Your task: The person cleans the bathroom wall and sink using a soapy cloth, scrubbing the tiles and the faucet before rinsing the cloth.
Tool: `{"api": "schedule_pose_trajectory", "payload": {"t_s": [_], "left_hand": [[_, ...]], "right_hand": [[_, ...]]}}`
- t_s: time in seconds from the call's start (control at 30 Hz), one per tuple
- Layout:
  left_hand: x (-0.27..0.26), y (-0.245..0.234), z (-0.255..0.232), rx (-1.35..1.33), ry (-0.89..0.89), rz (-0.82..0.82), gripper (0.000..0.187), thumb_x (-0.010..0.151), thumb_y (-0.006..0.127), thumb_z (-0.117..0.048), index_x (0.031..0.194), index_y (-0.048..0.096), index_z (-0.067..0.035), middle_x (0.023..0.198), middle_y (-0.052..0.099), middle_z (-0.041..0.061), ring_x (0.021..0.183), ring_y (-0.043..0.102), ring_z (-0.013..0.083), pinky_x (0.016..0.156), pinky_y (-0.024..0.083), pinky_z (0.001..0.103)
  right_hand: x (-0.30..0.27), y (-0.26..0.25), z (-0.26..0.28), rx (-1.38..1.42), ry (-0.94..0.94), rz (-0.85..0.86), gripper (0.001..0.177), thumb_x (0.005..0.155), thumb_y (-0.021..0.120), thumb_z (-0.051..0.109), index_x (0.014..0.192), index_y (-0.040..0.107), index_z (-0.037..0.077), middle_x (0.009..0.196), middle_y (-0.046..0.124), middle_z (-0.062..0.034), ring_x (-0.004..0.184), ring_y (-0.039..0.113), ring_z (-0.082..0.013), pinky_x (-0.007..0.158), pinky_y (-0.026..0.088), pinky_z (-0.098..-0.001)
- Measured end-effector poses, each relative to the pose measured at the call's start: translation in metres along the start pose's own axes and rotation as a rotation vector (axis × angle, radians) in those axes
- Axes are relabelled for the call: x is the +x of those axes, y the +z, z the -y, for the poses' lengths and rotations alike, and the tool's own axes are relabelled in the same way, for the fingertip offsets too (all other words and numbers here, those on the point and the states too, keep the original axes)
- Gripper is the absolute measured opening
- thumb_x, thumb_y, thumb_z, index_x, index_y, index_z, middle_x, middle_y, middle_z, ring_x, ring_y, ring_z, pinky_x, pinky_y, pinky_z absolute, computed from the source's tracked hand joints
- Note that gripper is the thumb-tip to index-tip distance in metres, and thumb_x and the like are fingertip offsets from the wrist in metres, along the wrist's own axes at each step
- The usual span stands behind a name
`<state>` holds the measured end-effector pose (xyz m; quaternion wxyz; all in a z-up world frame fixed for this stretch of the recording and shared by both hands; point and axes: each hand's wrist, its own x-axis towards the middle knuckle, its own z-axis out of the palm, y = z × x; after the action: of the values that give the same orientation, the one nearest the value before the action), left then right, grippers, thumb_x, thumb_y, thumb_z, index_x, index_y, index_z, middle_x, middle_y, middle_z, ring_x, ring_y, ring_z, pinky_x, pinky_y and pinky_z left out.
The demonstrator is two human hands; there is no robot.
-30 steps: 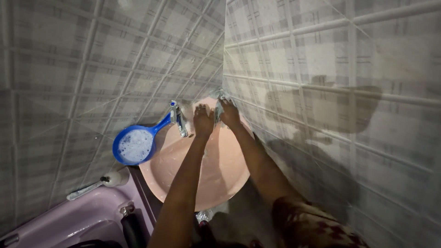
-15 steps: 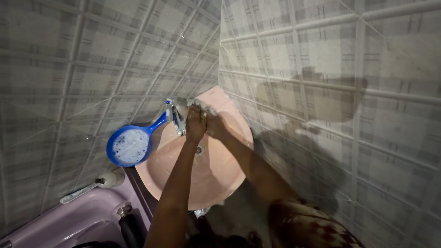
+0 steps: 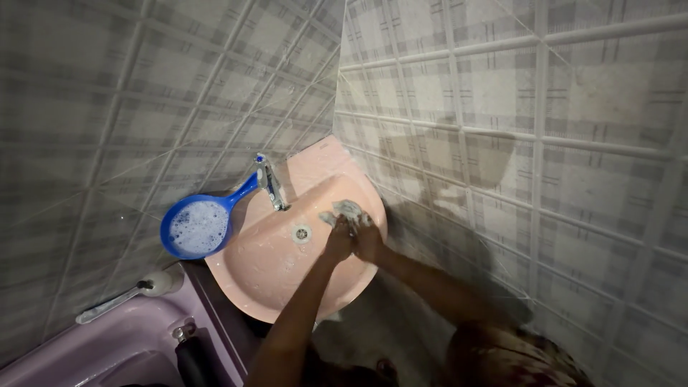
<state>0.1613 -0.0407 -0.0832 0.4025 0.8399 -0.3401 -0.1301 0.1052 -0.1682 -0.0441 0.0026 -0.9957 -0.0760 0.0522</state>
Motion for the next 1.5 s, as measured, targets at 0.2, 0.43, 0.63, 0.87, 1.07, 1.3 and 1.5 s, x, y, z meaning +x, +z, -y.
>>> {"api": "schedule_pose_trajectory", "payload": {"t_s": [0.2, 0.43, 0.63, 0.87, 1.07, 1.3, 1.5], "left_hand": [[0.037, -0.005, 0.031, 0.426, 0.427, -0.281, 0.056, 0.104, 0.052, -0.014, 0.148, 0.035, 0.015, 0.156, 0.026, 0.043, 0.151, 0.018, 0.0552, 0.129, 0.013, 0.057], [0.008, 0.011, -0.013, -0.082, 0.087, -0.206, 0.061, 0.098, 0.049, -0.008, 0.153, 0.031, 0.012, 0.160, 0.030, 0.035, 0.152, 0.022, 0.0478, 0.126, 0.017, 0.049], [-0.078, -0.002, -0.053, -0.152, -0.231, 0.052, 0.046, 0.094, 0.052, -0.017, 0.136, 0.050, 0.000, 0.131, 0.061, 0.029, 0.125, 0.056, 0.0437, 0.105, 0.044, 0.050], [-0.003, 0.019, -0.031, 0.538, 0.025, -0.029, 0.055, 0.102, 0.050, -0.030, 0.145, 0.045, 0.003, 0.154, 0.044, 0.033, 0.149, 0.027, 0.0575, 0.122, 0.020, 0.063], [0.034, -0.006, -0.024, 0.515, -0.124, 0.087, 0.077, 0.096, 0.054, -0.043, 0.155, 0.032, 0.001, 0.159, 0.027, 0.032, 0.149, 0.016, 0.0575, 0.123, 0.009, 0.064], [-0.043, -0.004, -0.031, 0.565, 0.063, 0.603, 0.066, 0.095, 0.053, -0.034, 0.150, 0.040, 0.001, 0.159, 0.026, 0.034, 0.147, 0.017, 0.0591, 0.113, 0.009, 0.073], [-0.054, 0.030, 0.006, 0.686, 0.194, 0.600, 0.063, 0.104, 0.044, -0.032, 0.153, 0.035, 0.006, 0.159, 0.025, 0.041, 0.145, 0.015, 0.0682, 0.113, 0.011, 0.077]], "right_hand": [[0.089, -0.029, -0.039, 0.093, -0.114, -0.430, 0.061, 0.088, 0.054, 0.010, 0.148, 0.055, 0.001, 0.150, 0.058, -0.0187, 0.139, 0.052, -0.0334, 0.126, 0.028, -0.0534], [0.008, -0.015, -0.024, -0.169, -0.127, -0.167, 0.052, 0.083, 0.060, 0.019, 0.129, 0.061, -0.004, 0.138, 0.061, -0.0224, 0.138, 0.048, -0.0401, 0.123, 0.025, -0.0560], [-0.051, -0.051, 0.008, 0.083, -0.070, -0.044, 0.045, 0.086, 0.059, 0.022, 0.127, 0.068, 0.006, 0.135, 0.062, -0.0216, 0.135, 0.048, -0.0401, 0.122, 0.021, -0.0583], [0.033, -0.039, -0.023, -0.134, -0.186, -0.196, 0.057, 0.082, 0.062, 0.030, 0.132, 0.065, 0.002, 0.136, 0.062, -0.0199, 0.135, 0.049, -0.0364, 0.122, 0.021, -0.0540], [0.073, -0.036, -0.029, -0.076, -0.176, -0.458, 0.052, 0.086, 0.057, 0.028, 0.129, 0.065, 0.000, 0.135, 0.065, -0.0180, 0.132, 0.054, -0.0338, 0.119, 0.026, -0.0469], [-0.059, 0.007, 0.029, 0.202, -0.036, -0.205, 0.040, 0.087, 0.056, 0.020, 0.120, 0.068, 0.001, 0.118, 0.068, -0.0198, 0.120, 0.058, -0.0350, 0.117, 0.027, -0.0543], [-0.052, 0.003, 0.016, 0.079, 0.020, -0.093, 0.052, 0.084, 0.059, 0.028, 0.129, 0.063, 0.001, 0.133, 0.062, -0.0161, 0.131, 0.051, -0.0295, 0.120, 0.019, -0.0544]]}}
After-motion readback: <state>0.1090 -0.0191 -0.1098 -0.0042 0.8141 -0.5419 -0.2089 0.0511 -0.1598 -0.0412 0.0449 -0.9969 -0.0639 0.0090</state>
